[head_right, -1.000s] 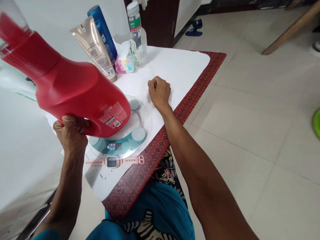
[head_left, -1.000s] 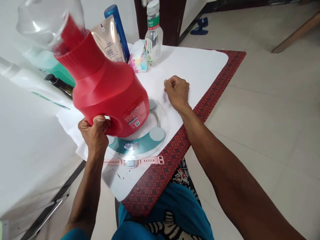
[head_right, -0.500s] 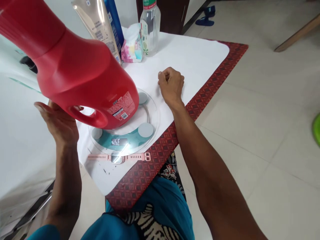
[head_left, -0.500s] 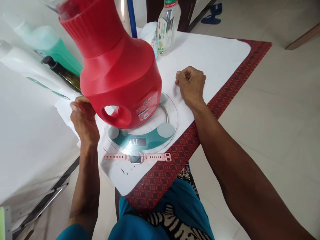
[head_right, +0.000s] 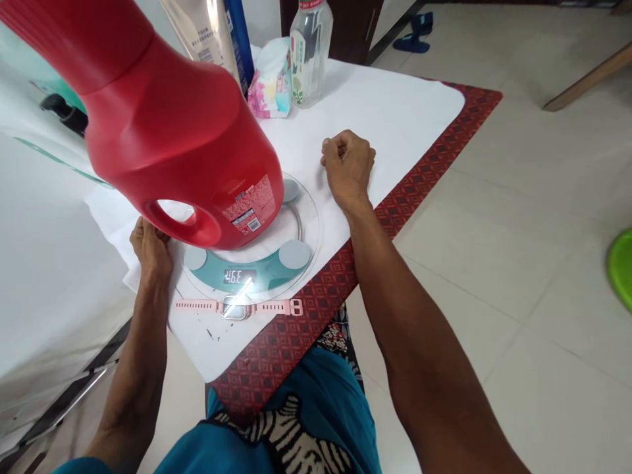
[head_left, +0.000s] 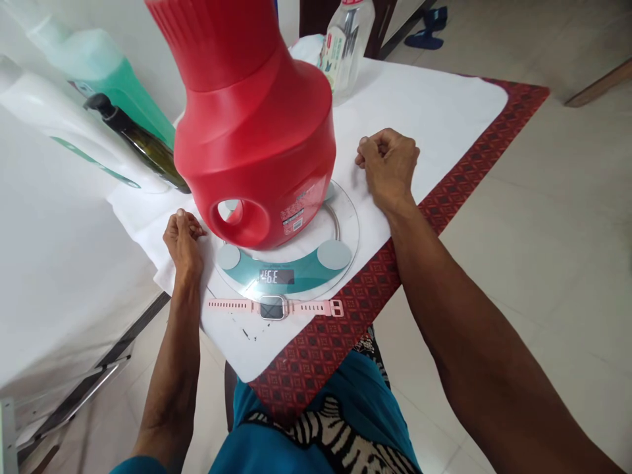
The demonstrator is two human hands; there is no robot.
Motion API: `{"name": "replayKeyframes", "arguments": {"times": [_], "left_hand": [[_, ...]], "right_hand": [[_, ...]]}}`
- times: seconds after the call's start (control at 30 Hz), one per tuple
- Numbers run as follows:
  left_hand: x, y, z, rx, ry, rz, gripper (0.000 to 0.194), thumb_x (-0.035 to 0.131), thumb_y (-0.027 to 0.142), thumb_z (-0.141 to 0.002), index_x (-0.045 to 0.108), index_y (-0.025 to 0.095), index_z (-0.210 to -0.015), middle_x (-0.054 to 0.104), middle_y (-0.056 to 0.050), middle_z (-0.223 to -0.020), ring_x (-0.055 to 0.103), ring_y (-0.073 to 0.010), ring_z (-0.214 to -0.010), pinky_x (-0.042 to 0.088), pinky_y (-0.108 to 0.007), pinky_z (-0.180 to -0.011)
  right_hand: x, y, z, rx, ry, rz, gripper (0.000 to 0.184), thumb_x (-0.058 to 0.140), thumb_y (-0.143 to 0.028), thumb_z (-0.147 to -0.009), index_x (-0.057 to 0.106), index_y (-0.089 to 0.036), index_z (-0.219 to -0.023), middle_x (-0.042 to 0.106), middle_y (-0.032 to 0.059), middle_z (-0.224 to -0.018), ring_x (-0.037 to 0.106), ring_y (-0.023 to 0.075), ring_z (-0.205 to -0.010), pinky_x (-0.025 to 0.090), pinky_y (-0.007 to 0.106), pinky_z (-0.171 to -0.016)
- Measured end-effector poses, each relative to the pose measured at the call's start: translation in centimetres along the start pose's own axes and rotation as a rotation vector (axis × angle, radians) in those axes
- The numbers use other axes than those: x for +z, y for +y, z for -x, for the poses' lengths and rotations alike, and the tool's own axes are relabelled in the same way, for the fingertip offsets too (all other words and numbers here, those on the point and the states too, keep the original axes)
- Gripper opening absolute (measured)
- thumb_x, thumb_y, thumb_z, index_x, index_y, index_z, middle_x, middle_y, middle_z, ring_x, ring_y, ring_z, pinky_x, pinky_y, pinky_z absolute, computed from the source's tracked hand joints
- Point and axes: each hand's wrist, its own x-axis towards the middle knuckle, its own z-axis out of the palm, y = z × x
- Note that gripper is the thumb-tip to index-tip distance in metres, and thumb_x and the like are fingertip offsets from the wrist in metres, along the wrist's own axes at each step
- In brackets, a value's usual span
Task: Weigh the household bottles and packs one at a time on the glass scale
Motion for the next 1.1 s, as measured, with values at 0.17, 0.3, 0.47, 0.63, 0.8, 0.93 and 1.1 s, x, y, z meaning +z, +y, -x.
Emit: {"name": "replayKeyframes", "arguments": {"times": [0.17,0.3,0.47,0.63,0.8,0.93,1.1], "left_hand": [[0.1,0.0,0.0,-0.013,0.008,-0.025,0.060,0.077,0.068,-0.105,0.042,0.027,-0.079,0.041,0.006,-0.068,0.044,-0.0126,-0.059,0.045,-0.025,-0.061],[0.3,0.3,0.4,-0.020,0.021,-0.038,0.062,0.076,0.073,-0.104,0.045,0.026,-0.078,0.044,0.005,-0.068,0.046,-0.0124,-0.060,0.046,-0.026,-0.061],[1.0,4.3,2.3,0.155,-0.042,-0.028,0.066,0.064,0.087,-0.106,0.068,0.023,-0.092,0.066,-0.004,-0.085,0.061,-0.0167,-0.075,0.056,-0.031,-0.073],[3.8,9.9,5.4,0.341,-0.270,-0.012,0.068,0.070,0.091,-0.101,0.078,0.024,-0.102,0.075,-0.006,-0.094,0.067,-0.0202,-0.084,0.059,-0.034,-0.077],[7.0,10.5,6.3,0.161,-0.212,0.130,0.064,0.096,0.081,-0.079,0.070,0.023,-0.078,0.053,0.003,-0.065,0.044,-0.0127,-0.060,0.046,-0.028,-0.057],[8.0,10.5,6.0,0.109,-0.090,0.200,0.063,0.101,0.076,-0.071,0.066,0.024,-0.070,0.039,0.007,-0.058,0.033,-0.0100,-0.055,0.040,-0.027,-0.053],[4.7,13.0,5.0,0.184,0.161,0.233,0.070,0.100,0.076,-0.069,0.053,0.024,-0.065,0.033,0.009,-0.056,0.028,-0.0078,-0.051,0.027,-0.024,-0.047]], "right_hand": [[0.0,-0.5,0.1,0.035,0.014,-0.013,0.045,0.061,-0.060,-0.115,0.071,-0.026,-0.087,0.077,0.0047,-0.083,0.079,0.0275,-0.085,0.065,0.054,-0.093],[-0.1,-2.0,0.3,0.097,0.050,-0.007,0.030,0.069,-0.032,-0.111,0.068,-0.025,-0.082,0.076,0.0033,-0.077,0.072,0.0211,-0.073,0.061,0.045,-0.088],[-0.3,-3.3,0.6,0.138,0.050,-0.009,0.026,0.072,-0.014,-0.105,0.069,-0.022,-0.080,0.073,-0.0022,-0.071,0.066,0.0159,-0.068,0.053,0.034,-0.080],[-0.5,-4.3,0.7,0.197,0.066,-0.035,0.029,0.075,-0.011,-0.102,0.070,-0.022,-0.076,0.071,-0.0029,-0.069,0.067,0.0166,-0.069,0.051,0.033,-0.081],[-0.8,-5.6,0.9,0.245,0.057,-0.028,0.031,0.075,-0.010,-0.101,0.069,-0.023,-0.074,0.071,-0.0021,-0.068,0.070,0.0193,-0.072,0.051,0.035,-0.086],[-1.0,-5.9,0.9,0.256,0.037,-0.047,0.031,0.075,-0.010,-0.101,0.069,-0.023,-0.074,0.071,-0.0014,-0.069,0.068,0.0196,-0.071,0.050,0.036,-0.085],[-1.3,-6.4,0.9,0.285,0.021,-0.060,0.036,0.074,-0.010,-0.103,0.066,-0.024,-0.071,0.070,-0.0012,-0.070,0.064,0.0186,-0.069,0.049,0.036,-0.086]]}}
